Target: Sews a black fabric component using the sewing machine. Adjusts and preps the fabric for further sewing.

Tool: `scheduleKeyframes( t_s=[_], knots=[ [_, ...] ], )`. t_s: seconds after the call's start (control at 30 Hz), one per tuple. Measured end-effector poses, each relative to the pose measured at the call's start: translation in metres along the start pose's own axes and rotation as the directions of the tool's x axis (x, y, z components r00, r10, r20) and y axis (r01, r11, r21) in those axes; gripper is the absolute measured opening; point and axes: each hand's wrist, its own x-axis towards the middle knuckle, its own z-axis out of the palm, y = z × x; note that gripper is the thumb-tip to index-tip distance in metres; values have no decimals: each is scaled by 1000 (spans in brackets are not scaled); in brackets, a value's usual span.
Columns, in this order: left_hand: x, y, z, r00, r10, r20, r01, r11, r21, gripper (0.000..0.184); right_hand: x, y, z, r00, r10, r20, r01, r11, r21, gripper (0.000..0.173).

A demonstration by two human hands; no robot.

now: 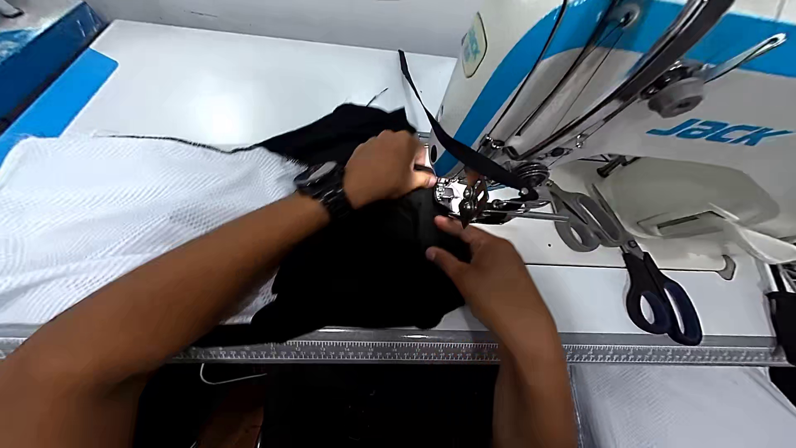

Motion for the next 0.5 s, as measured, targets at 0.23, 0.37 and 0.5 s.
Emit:
scheduleKeyframes(
  t_s=[0.23,0.37,0.5],
  knots=[
    [16,-9,26,895,367,-254,-382,924,-11,35,-3,15,-5,985,-84,-151,70,993,-98,30],
    [7,3,14,943,215,-256,-171,968,183,70,-6,14,-4,973,-180,-147,171,982,-76,25],
    [-31,2,11,851,258,-457,-225,966,128,34,0,13,-5,985,-128,-118,123,991,-48,26]
  ],
)
